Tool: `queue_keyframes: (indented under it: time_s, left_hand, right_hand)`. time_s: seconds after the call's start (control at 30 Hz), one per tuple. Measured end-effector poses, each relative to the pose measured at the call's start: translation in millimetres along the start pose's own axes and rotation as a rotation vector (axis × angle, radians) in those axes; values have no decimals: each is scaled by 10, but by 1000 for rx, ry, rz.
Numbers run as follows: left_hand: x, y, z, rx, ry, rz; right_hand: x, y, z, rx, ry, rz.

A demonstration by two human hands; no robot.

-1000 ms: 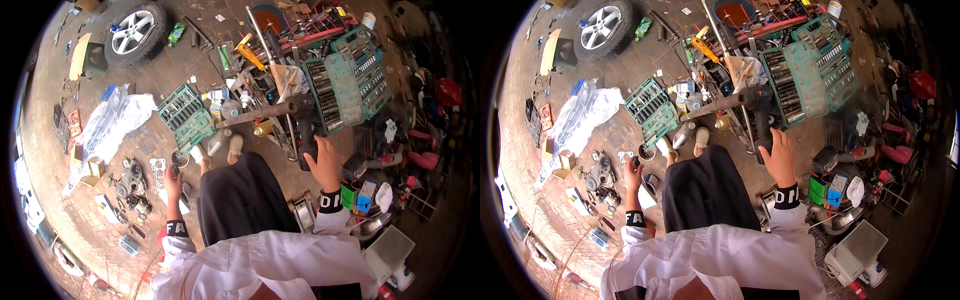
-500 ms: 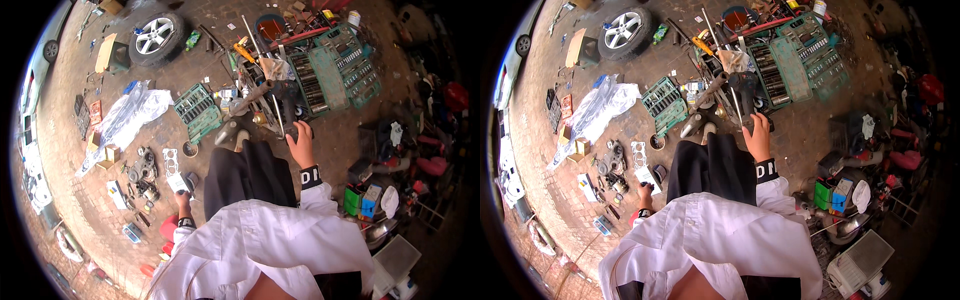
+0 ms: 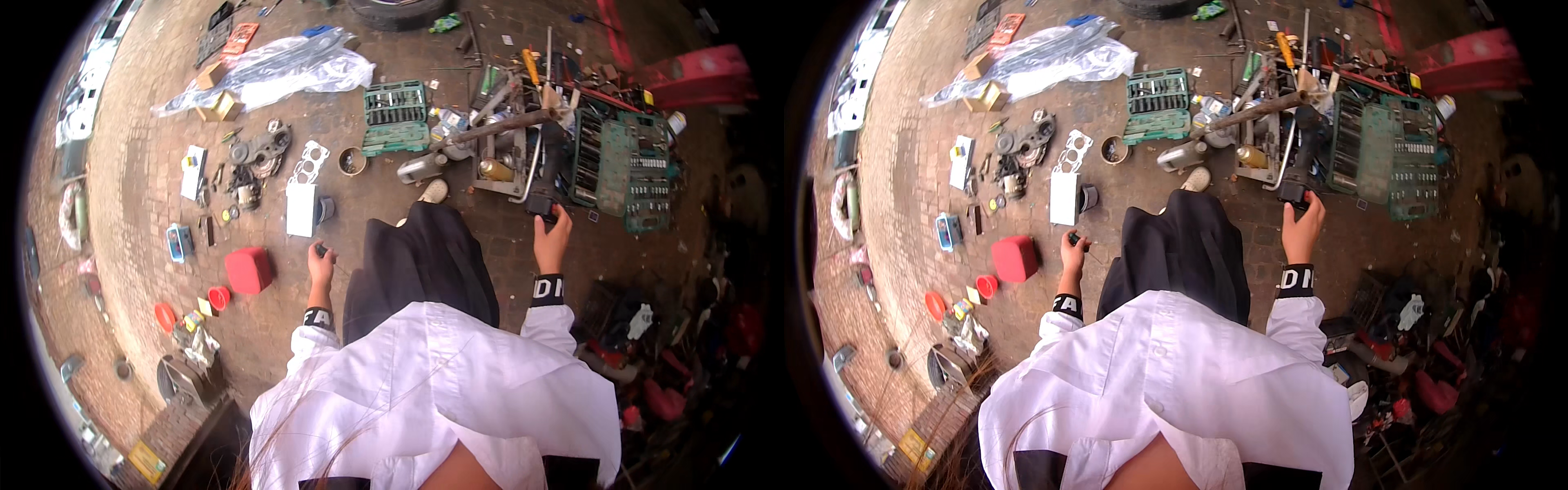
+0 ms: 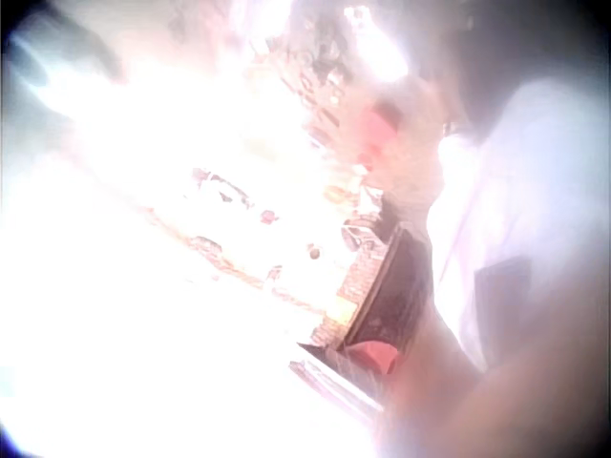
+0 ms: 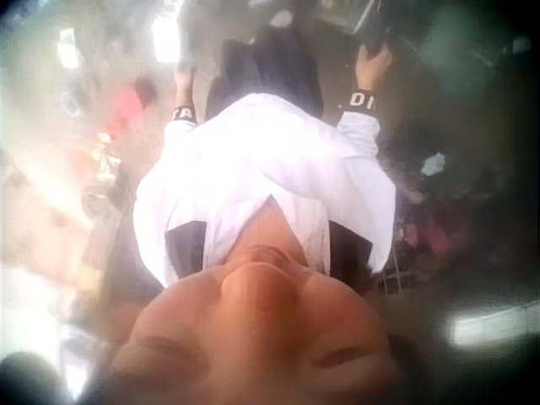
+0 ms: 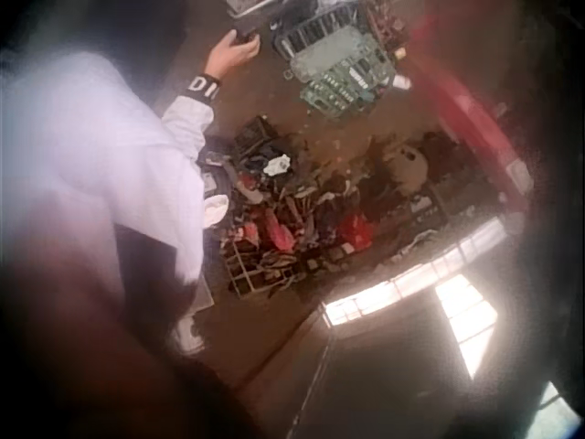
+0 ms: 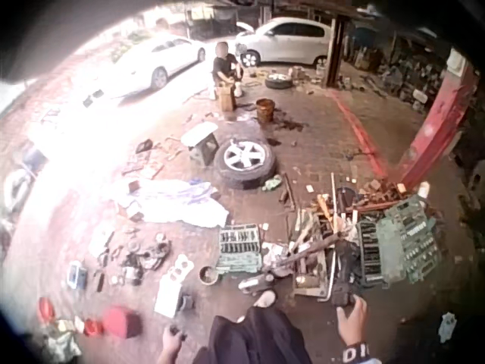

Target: The person sits on the ground and uses a screwdriver and hammer to scrape and shape small metal pieces. They stand to retrieve a plier from a toolbox, then return to continue working on the metal parts.

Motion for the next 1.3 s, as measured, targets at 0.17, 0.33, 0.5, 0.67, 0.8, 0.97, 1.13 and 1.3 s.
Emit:
queue_keyframes:
  time_s: [0.17,0.33,0.5,0.67,0.8,0.97,1.13,1.3]
  left_hand:
    - [1567,486,-206,-261,351,226]
    - [1535,375,-823,-329,318,377]
    - [886,-65,-1108,-602,255,408]
    - [166,-731,-1161,-550,76,230]
    - [-484,-1622,-1419,-223,-10,109]
    - [-1200,-2865,-2031,-15,-343,144]
    - [-1472,-3118,-2526,16,-502,287]
    - [-1767,-3252,-2586,66,-489,452]
  right_hand:
    - [138,225,-455,166,-1,153]
    - [-78,273,-791,290,-89,362]
    - [73,290,-586,445,42,414]
    - [90,571,-123,472,215,491]
    - [-507,1069,246,423,187,452]
    - [-1753,1631,738,211,74,343]
    - [-2380,1932,1202,59,-31,449]
    - [-2517,2119,1286,-63,-65,522]
Point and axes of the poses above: each hand's wrist, its own z-axis towards the middle knuckle, its own y-axis out of the back of the hand, x = y × z, the point moved 1 cm from there along z, towards the middle knuckle, and after that the axes turned 6 degrees about y, right-handed, at the moved point
